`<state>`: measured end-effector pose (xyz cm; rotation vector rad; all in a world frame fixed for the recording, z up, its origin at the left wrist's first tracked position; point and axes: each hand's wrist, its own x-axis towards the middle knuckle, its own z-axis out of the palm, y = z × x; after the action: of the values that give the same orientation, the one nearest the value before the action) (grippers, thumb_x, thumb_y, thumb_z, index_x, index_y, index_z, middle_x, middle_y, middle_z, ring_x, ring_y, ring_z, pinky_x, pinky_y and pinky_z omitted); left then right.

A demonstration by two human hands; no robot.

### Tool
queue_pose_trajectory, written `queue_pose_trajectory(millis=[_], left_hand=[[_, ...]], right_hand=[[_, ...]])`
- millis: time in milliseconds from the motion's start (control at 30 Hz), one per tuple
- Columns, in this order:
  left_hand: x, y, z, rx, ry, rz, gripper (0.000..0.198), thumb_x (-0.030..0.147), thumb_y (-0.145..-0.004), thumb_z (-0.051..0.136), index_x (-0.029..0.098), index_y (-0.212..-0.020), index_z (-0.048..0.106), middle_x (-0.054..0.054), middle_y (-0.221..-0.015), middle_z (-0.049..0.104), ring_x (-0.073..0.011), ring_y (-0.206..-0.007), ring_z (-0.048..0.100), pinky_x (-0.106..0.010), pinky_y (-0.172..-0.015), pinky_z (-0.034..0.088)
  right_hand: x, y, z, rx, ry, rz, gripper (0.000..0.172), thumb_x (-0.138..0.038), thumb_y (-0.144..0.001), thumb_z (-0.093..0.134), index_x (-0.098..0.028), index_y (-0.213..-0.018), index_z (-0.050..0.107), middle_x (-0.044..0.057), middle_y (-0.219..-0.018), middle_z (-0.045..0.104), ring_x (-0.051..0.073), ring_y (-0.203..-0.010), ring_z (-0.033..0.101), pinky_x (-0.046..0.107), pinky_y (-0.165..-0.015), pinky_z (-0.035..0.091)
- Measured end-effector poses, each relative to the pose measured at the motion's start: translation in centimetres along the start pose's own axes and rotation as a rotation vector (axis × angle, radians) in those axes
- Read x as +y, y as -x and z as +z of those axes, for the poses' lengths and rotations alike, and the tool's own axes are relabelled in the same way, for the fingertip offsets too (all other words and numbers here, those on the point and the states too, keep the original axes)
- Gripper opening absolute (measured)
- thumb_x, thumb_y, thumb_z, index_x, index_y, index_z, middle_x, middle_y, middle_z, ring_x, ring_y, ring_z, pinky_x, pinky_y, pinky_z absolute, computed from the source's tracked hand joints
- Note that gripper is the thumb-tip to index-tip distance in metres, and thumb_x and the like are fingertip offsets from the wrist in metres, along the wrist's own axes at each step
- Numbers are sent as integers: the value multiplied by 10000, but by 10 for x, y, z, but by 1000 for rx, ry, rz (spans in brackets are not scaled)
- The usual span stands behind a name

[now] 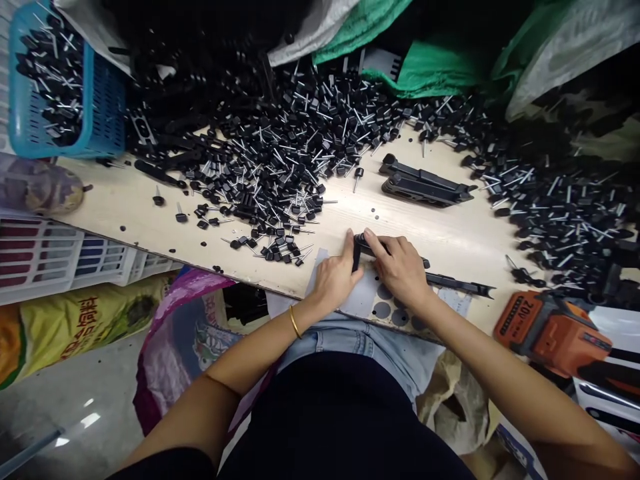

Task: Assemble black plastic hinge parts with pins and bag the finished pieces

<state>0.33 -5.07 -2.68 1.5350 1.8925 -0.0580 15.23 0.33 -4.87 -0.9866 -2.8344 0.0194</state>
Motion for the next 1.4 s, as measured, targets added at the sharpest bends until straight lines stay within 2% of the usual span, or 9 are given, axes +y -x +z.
queue_pose_trajectory(millis=[233, 500, 633, 733, 800, 967, 1133, 1267, 1400], left_hand=[[-3, -5, -2, -8, 10, 67, 768, 349, -905, 471, 76, -1497, 65, -121, -896, 724, -268, -846, 695, -330, -741, 495], [-13, 5, -18, -34, 1, 89, 877, 447, -879, 544, 82, -1494, 37, -133, -963, 703, -265, -873, 676, -327, -749, 486], [-25, 7, -44, 122, -130, 501, 763, 267, -886, 530, 161, -1497, 84, -170, -1348, 502, -275, -1223, 507, -417, -1021, 374], [-30, -10, -54, 19, -326, 924, 887, 177, -781, 625, 206, -1494, 97, -141, -1551, 211, -301, -1437, 180, -510, -1155, 125], [-27, -24, -57, -54, -426, 1025, 973, 208, -731, 690, 203, -1494, 86, -137, -1568, 161, -314, -1455, 93, -543, -1156, 64], [-5, -28, -57, -100, -518, 1090, 780, 239, -834, 590, 230, -1488, 166, -145, -1416, 430, -289, -1350, 361, -473, -1103, 269], [11, -2, -47, -152, -544, 945, 594, 97, -904, 332, 127, -1478, 180, -126, -1030, 643, -213, -860, 631, -328, -768, 470], [4, 29, -52, -275, -250, 1006, 621, 183, -846, 482, 197, -1428, 268, -69, -918, 651, -190, -705, 614, -288, -619, 465], [6, 77, -50, -414, 507, 953, 458, 363, -808, 598, 227, -1211, 427, -1, -800, 606, -121, -595, 555, -231, -537, 438]], right_hand=[[3, 4, -1, -134, 44, -21, 637, -75, -855, 379, -230, -1467, 292, 134, -999, 570, 253, -826, 454, 388, -704, 427], [-9, 10, -13, 15, -161, 49, 718, -122, -849, 413, -237, -1501, 133, 148, -1177, 515, 278, -1013, 495, 420, -820, 444], [2, 59, -35, 264, -218, 274, 619, -195, -856, 504, -234, -1433, 285, 137, -1177, 519, 277, -1078, 503, 429, -886, 437], [22, 99, -37, 147, -121, 382, 451, -334, -845, 578, -173, -1259, 495, 143, -1064, 579, 290, -973, 548, 434, -816, 455], [31, 114, -35, 44, -147, 359, 328, -371, -864, 559, -168, -1121, 572, 117, -942, 611, 265, -875, 572, 387, -730, 469], [15, 108, -45, 35, -274, 303, 204, -334, -907, 522, -166, -1005, 585, 84, -884, 636, 206, -807, 605, 300, -647, 479], [-13, 103, -69, -50, -363, 203, 237, -374, -943, 447, -173, -1007, 555, 77, -864, 640, 184, -742, 618, 274, -592, 463], [-17, 111, -100, -274, -485, 179, 266, -395, -951, 404, -184, -839, 522, 11, -621, 571, 139, -488, 498, 247, -455, 311], [-27, 111, -133, -405, -1003, 235, 360, -519, -856, 543, -188, -721, 503, -30, -558, 489, 93, -495, 431, 217, -473, 282]])
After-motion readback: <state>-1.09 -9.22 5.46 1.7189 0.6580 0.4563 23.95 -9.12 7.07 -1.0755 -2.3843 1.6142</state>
